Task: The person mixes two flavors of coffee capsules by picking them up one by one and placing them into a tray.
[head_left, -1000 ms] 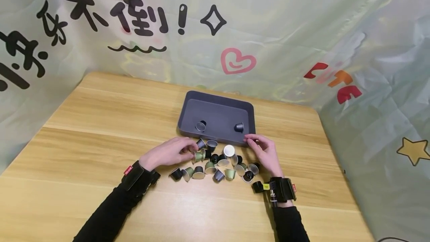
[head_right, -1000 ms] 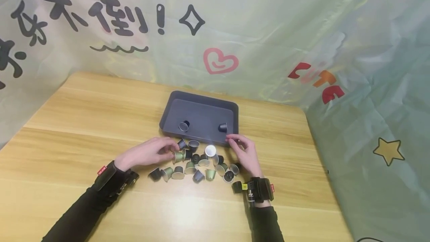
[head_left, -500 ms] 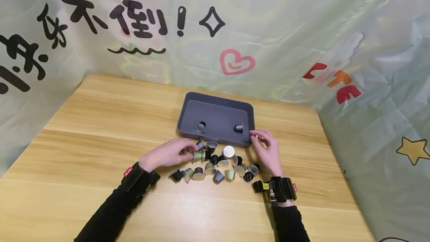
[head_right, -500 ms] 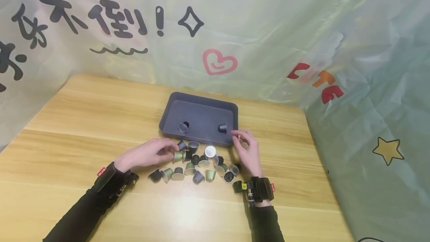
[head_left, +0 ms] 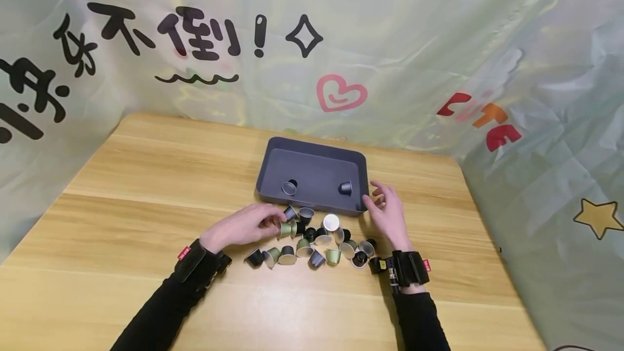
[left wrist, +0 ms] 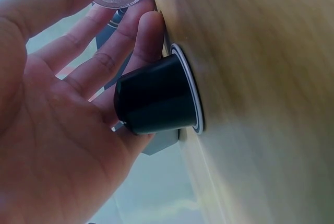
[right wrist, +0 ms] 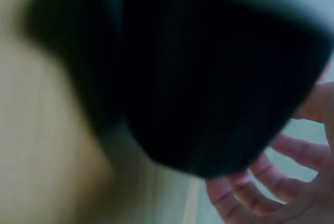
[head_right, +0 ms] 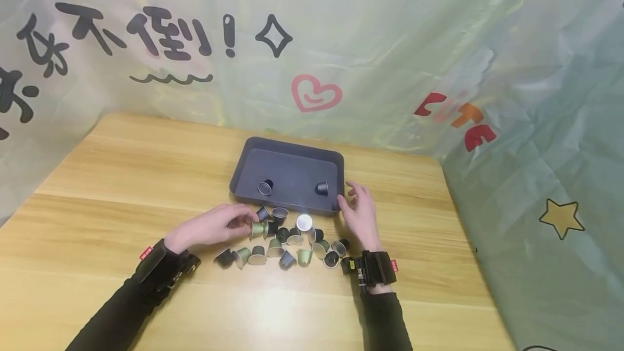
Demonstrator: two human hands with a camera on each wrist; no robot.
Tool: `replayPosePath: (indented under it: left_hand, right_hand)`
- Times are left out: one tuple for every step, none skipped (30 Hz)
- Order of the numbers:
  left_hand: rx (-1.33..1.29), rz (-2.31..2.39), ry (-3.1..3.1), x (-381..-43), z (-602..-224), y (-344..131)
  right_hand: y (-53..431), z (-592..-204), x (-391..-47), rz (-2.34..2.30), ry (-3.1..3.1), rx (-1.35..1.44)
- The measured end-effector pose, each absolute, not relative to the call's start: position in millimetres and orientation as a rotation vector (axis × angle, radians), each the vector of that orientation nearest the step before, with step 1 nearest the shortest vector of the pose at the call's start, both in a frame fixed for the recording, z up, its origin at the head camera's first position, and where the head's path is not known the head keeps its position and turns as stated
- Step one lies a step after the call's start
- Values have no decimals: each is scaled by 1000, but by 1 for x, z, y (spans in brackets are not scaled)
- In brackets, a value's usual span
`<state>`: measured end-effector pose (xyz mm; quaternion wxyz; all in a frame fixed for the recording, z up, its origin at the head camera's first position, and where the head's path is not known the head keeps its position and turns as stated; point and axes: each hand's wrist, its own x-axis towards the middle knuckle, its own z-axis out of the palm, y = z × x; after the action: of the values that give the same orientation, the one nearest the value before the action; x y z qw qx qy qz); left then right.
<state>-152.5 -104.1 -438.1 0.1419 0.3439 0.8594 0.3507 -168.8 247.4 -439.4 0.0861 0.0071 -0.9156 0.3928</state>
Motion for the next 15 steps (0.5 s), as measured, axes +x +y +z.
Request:
replayPosePath:
  left_hand:
    - [989,1018,2477,-153,-439,-104]
    - [986,1022,2475,-153,-439,-104]
    - [986,1024,2474,-153,-440,-105]
    - [985,1022,2474,-153,-440,-105]
    - [975,1020,2474,-153,-441,-105]
    - [976,1015,2475,-152,-441,-105]
    - [977,1012,2475,-152,-440,-106]
    - [979,1009,2477,-152,-440,-106]
    - [980,1007,2476,-152,-440,-106]
    - [979,1007,2476,-152,-439,-106]
    - [980,1008,2475,-151,-439,-106]
    - [981,1009,2475,-151,-439,-106]
    - [983,1018,2473,-151,-439,-106]
    - [995,1027,2471,-152,-439,-106]
    - [1002,1037,2468,-152,-439,-106]
  right_hand:
    - [248,-439,-170,1154,-2760,17]
    - [249,-439,-170,1136,-2789,13]
    - [249,-439,-171,1122,-2818,9]
    - [250,-438,-172,1111,-2843,5]
    - [251,-438,-173,1100,-2865,4]
    - [251,-438,-174,1089,-2882,3]
    - [252,-438,-175,1079,-2896,1]
    - [252,-437,-175,1066,-2910,0]
    - [252,-437,-176,1059,-2922,-2]
    - [252,-436,-177,1053,-2932,-4]
    - [252,-436,-178,1046,-2942,-5]
    - [252,-435,-178,1042,-2951,-9]
    - [252,-434,-179,1040,-2962,-9]
    - [252,-434,-180,1041,-2969,-10]
    - [251,-433,-180,1040,-2976,-8]
